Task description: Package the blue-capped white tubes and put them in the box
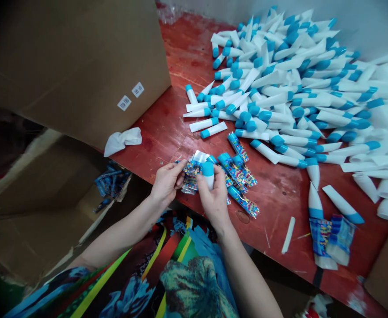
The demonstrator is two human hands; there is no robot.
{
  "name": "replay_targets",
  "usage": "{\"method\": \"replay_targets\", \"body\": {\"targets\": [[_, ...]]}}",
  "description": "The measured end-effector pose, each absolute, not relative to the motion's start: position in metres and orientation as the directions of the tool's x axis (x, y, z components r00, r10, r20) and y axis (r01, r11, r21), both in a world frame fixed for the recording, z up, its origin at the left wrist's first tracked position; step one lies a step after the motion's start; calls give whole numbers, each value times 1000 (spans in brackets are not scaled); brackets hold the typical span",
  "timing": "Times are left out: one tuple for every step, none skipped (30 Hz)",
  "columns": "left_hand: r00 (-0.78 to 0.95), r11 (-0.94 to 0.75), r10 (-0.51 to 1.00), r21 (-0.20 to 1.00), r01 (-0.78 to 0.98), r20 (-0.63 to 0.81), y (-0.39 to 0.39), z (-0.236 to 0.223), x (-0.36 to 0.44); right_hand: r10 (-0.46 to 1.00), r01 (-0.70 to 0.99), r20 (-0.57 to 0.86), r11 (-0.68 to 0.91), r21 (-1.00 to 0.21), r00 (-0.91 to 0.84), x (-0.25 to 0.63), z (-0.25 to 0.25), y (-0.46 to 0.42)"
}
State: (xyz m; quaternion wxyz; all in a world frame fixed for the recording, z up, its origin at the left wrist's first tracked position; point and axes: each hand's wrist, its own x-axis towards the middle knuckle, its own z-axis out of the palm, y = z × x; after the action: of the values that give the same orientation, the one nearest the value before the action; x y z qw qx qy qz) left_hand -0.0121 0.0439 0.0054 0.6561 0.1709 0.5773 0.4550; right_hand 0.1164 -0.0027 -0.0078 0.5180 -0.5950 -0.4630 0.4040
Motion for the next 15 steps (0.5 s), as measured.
{"method": "replay_targets", "body": {"targets": [[-94,523,794,754,-397,-601,45,6,-12,975,225,58,8,-974,213,119,-6,-6],[-104,518,796,759,-394,-597,45,6,-12,981,303,99,45,-952,168,122,-4,-10],[-110,512,799,766,-390,-591,45,6,-12,986,367,121,71,-928,117,124,-2,-13],[-109,508,804,771,-385,-584,45,6,-12,990,422,128,89,-902,65,125,-1,-15],[-101,509,807,772,-381,-582,45,7,-13,992,472,125,97,-876,28,126,0,-17],[-86,516,807,768,-380,-584,46,7,-13,992,520,123,100,-848,10,127,1,-18],[-68,528,803,760,-380,-592,46,7,-13,992,564,127,102,-820,5,128,1,-19],[-49,540,798,750,-382,-600,46,8,-14,990,602,138,108,-791,3,128,1,-19],[-32,550,795,741,-385,-606,47,8,-14,988,635,154,117,-764,3,129,1,-20],[-18,554,794,736,-389,-607,48,9,-15,986,659,169,128,-741,-1,130,0,-20],[-11,554,796,735,-392,-606,48,9,-16,984,674,178,138,-726,-10,131,0,-20],[-9,552,798,736,-393,-603,49,9,-16,983,678,183,146,-720,-17,132,0,-20],[-10,549,799,738,-391,-601,49,9,-17,983,672,185,143,-726,-10,133,0,-19],[-18,547,800,742,-388,-599,49,9,-17,983,655,185,131,-745,14,133,-1,-19],[-26,545,800,746,-383,-599,49,9,-17,982,622,182,111,-775,51,132,-1,-18]]}}
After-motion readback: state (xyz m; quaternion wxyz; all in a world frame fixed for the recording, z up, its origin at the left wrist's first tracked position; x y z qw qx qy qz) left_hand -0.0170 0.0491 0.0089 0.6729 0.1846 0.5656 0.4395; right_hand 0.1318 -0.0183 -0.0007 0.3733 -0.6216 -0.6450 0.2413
